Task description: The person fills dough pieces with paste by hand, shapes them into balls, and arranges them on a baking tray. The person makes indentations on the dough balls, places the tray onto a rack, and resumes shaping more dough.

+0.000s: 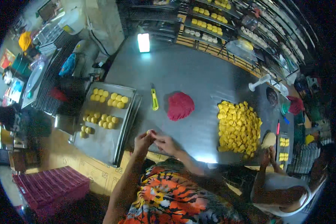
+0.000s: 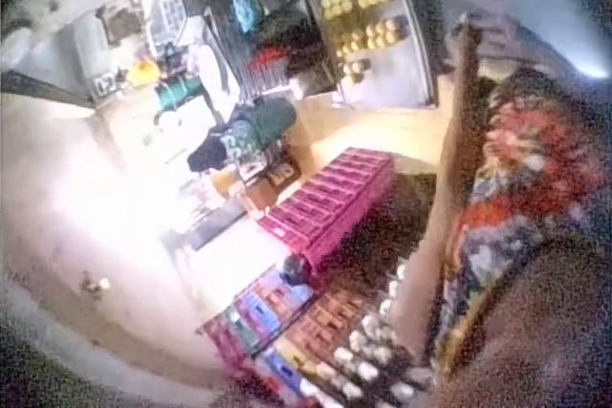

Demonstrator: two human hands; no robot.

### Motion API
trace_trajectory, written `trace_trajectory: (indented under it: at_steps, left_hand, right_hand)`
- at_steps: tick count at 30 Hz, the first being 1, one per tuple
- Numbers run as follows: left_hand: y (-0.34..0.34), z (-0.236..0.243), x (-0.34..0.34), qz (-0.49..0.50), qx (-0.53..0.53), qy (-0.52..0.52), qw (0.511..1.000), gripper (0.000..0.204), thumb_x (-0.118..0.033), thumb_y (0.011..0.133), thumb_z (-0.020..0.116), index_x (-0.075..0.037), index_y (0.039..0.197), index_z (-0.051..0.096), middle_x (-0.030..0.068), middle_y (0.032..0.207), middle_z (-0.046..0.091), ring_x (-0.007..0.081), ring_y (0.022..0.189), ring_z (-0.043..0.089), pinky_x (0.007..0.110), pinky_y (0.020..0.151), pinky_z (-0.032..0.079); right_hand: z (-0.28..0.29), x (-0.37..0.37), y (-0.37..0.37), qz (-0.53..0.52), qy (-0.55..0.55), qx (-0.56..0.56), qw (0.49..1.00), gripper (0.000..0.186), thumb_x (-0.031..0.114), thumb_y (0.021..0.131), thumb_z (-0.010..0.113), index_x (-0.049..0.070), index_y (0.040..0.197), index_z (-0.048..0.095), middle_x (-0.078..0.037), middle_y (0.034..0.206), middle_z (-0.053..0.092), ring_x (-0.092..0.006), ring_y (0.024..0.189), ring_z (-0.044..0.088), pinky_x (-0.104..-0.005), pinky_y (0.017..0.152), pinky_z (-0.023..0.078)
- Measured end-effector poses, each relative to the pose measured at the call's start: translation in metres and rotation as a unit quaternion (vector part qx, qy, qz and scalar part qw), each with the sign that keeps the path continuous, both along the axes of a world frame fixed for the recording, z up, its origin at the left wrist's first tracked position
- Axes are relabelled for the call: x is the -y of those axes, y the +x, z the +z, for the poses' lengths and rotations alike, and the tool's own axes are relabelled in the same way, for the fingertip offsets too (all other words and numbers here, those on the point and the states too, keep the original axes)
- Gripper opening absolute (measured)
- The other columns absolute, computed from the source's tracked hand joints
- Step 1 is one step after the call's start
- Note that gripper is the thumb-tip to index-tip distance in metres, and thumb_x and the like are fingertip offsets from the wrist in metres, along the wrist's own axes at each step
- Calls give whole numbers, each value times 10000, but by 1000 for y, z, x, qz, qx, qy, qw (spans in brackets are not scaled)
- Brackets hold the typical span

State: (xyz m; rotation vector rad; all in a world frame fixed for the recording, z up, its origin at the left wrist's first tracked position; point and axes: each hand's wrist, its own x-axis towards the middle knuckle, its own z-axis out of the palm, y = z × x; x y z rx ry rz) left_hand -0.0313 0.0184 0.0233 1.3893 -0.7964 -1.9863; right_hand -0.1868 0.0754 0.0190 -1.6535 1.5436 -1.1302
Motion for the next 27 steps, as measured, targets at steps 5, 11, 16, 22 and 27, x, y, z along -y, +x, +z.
trace_trajectory:
  at_steps: [5, 11, 16, 22, 27]
  left_hand:
    - [35, -8, 20, -100, -99, -40, 989, 237, -211, 882, 716, -27, 1031, 703, 23, 881, 679, 100, 797, 610, 240, 722, 501]
    - [39, 6, 24, -168, 94, -331, 924, 141, -49, 860, 681, -10, 992, 711, 44, 832, 703, 96, 760, 627, 269, 672, 489]
    - [42, -7, 18, -170, 241, -375, 879, 186, -44, 829, 681, -15, 1010, 712, 98, 819, 726, 135, 774, 670, 293, 685, 522]
    - [37, -18, 14, -186, 53, -72, 978, 143, -85, 830, 715, -22, 957, 707, 79, 814, 713, 178, 757, 659, 315, 725, 525]
    - [13, -32, -31, -157, 71, -324, 930, 118, -89, 868, 678, -27, 964, 708, 73, 908, 704, 176, 846, 633, 326, 769, 511]
  right_hand:
    - [9, 5, 0, -35, 236, 365, 900, 335, 198, 971, 609, 79, 1284, 614, 18, 911, 655, -48, 761, 576, -224, 637, 495]
    - [-12, 13, 25, -72, 178, 177, 965, 270, 55, 896, 646, 39, 1166, 642, -74, 1001, 665, -155, 834, 646, -278, 707, 528]
    - [0, 14, 40, -110, 181, 31, 977, 240, -7, 827, 676, -18, 1065, 646, -132, 1028, 633, -216, 880, 670, -306, 721, 548]
    - [20, -2, 8, -39, 58, 46, 996, 226, 32, 819, 715, 8, 1042, 683, -124, 998, 641, -220, 836, 650, -315, 719, 526]
    - [-2, -5, -28, -7, 156, -2, 988, 178, 161, 747, 773, 41, 868, 723, -181, 958, 658, -326, 877, 657, -399, 762, 531]
